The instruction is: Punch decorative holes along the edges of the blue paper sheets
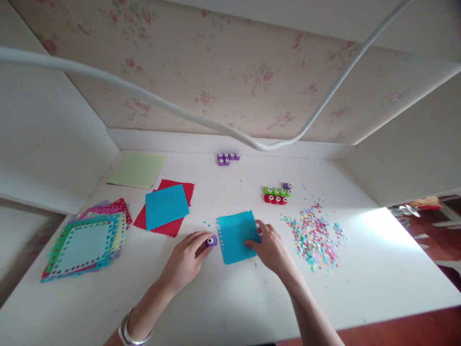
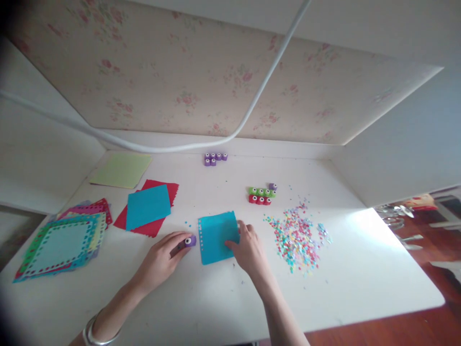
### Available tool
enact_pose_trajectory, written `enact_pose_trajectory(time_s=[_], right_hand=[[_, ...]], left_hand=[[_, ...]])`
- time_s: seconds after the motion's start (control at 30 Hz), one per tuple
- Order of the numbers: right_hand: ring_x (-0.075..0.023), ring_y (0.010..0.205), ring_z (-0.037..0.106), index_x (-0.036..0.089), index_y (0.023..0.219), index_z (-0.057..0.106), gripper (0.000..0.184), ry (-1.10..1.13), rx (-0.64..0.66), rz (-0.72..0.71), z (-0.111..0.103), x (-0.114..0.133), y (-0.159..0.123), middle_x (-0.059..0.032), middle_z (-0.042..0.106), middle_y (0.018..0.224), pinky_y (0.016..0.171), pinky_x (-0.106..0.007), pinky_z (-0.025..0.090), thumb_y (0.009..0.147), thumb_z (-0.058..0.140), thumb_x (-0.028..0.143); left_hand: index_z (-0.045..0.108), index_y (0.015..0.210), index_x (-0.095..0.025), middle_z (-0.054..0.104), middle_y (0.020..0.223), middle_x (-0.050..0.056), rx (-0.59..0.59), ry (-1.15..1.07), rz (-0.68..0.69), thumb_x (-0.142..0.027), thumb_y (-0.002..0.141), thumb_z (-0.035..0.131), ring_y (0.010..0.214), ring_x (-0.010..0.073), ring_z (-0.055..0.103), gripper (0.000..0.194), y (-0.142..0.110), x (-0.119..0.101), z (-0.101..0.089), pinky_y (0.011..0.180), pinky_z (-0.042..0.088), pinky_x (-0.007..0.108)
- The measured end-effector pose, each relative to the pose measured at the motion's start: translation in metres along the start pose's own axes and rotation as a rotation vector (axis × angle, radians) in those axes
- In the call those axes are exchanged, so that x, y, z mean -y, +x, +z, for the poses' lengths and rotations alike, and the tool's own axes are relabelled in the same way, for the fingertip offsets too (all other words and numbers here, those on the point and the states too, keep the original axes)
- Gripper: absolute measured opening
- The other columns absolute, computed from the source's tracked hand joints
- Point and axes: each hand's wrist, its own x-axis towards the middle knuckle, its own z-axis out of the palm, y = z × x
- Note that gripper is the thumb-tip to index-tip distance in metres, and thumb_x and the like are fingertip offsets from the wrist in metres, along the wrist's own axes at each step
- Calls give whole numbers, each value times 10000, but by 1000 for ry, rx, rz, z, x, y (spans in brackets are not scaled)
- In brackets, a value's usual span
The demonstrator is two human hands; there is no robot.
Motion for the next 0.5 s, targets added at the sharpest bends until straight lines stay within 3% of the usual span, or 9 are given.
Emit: enact_pose_trajectory(time_s=[0.17,0.3,0.4,0.5], right_hand=[[-249,880,635,222,1022,625,333,96,29,-36,-5,-3,3,-61,627,963,768,-370,490,703,705,269],[-264,933,620,224,956,611,302,143,1,-60,-3,-5,0,-65,635,993,792,-380,495,669,703,251],[-250,860,641,236,1101,584,408,234,-10,-21,-5,-4,-3,-43,670,914,747,-376,513,709,687,283],[-212,724,655,282,1366,449,628,448,-8,19,-8,-1,-6,-58,685,1002,632,-352,546,785,665,383]], left_hand=[[615,1206,-239,681,1166,61,15,-16,-33,-266,946,577,1082,194,647,265,-2,3,1,944,556,338],[612,1211,-241,675,1171,62,26,-17,-29,-270,945,580,1089,198,640,269,-1,5,2,951,551,345],[607,1225,-248,674,1180,62,20,-21,-19,-262,945,579,1100,202,638,282,0,6,2,962,548,349],[612,1222,-254,681,1174,59,15,-31,-15,-258,941,584,1086,202,649,282,1,4,1,943,561,341]])
